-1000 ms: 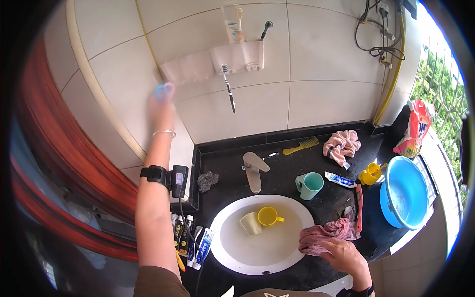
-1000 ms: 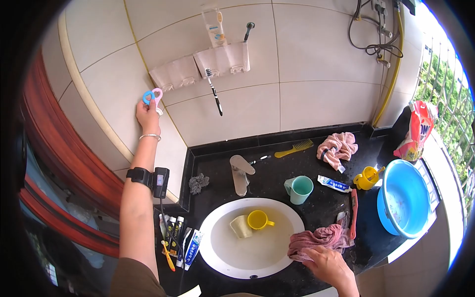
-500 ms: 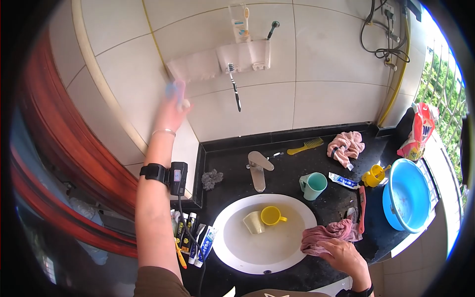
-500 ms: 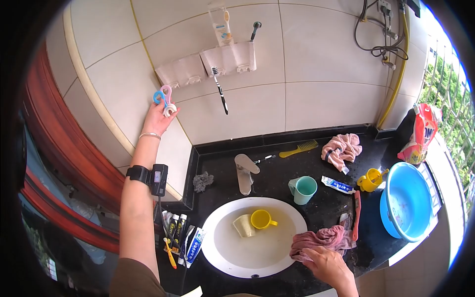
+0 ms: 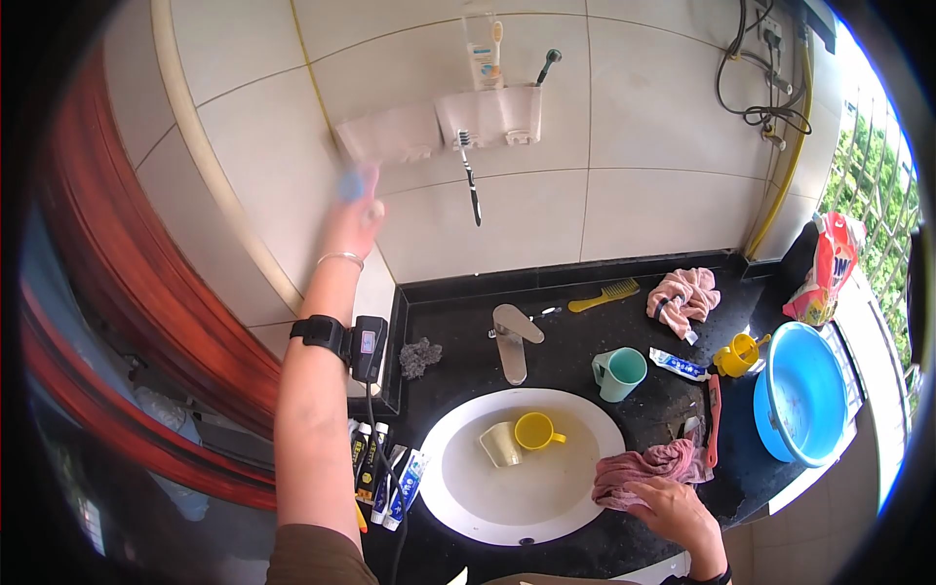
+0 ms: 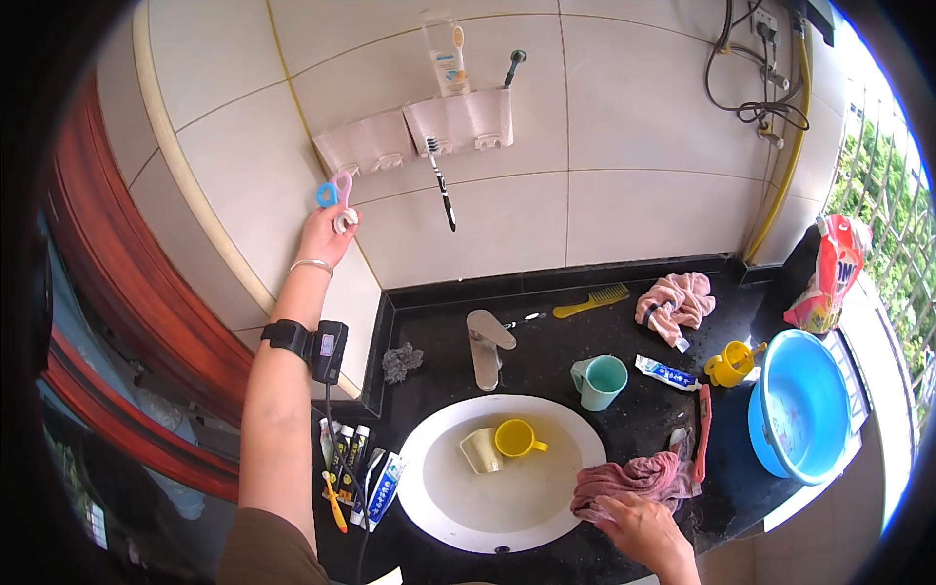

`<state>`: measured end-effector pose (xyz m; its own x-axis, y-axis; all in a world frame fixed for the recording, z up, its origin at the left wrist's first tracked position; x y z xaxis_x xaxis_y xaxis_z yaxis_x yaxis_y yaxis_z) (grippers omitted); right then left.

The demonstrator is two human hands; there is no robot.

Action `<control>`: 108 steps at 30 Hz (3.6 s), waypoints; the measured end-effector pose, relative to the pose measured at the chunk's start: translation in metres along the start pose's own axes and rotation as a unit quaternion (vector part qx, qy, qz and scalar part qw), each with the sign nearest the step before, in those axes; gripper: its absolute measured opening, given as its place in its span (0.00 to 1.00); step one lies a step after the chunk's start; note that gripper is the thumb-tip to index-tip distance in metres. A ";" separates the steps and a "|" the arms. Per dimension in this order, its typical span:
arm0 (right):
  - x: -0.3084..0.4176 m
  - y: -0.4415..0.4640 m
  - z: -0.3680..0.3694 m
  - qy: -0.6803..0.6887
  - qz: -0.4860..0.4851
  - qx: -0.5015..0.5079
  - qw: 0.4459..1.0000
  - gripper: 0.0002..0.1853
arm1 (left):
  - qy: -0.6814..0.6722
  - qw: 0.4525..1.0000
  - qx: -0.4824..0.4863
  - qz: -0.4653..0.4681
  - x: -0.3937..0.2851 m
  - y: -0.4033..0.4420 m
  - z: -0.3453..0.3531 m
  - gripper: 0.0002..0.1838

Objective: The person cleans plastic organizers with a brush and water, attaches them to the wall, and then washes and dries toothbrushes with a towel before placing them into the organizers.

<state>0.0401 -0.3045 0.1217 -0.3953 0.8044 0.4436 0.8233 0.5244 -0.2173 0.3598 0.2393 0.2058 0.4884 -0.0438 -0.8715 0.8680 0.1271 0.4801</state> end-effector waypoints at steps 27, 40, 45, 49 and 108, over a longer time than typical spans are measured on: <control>-0.001 0.003 -0.002 -0.006 0.009 0.011 1.000 0.16 | -0.127 0.971 -0.198 -0.047 -0.033 -0.002 0.052 0.14; -0.009 0.002 0.000 -0.021 0.019 0.016 0.999 0.17 | -0.144 0.965 -0.194 -0.097 -0.008 -0.023 0.052 0.12; -0.009 0.005 0.003 -0.018 0.019 0.025 0.999 0.17 | -0.174 0.966 -0.174 -0.083 -0.012 -0.023 0.052 0.11; -0.009 0.008 0.005 -0.020 0.008 0.024 0.999 0.16 | -0.233 0.960 -0.135 -0.073 -0.019 -0.011 0.061 0.10; 0.000 0.008 0.005 -0.008 0.030 0.028 0.999 0.19 | -0.111 0.967 -0.228 -0.008 -0.021 -0.008 0.074 0.12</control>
<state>0.0448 -0.2994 0.1159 -0.3535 0.8386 0.4145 0.8211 0.4904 -0.2920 0.3495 0.1663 0.2274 0.5261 -0.2540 -0.8116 0.7703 0.5466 0.3283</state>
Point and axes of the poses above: each hand's wrist, its own y-axis towards the middle knuckle, its own z-axis out of the palm, x = y × z, the point moved 1 cm from there along y, towards the middle knuckle, and after that the axes turned 6 degrees about x, right-handed, at the moved point
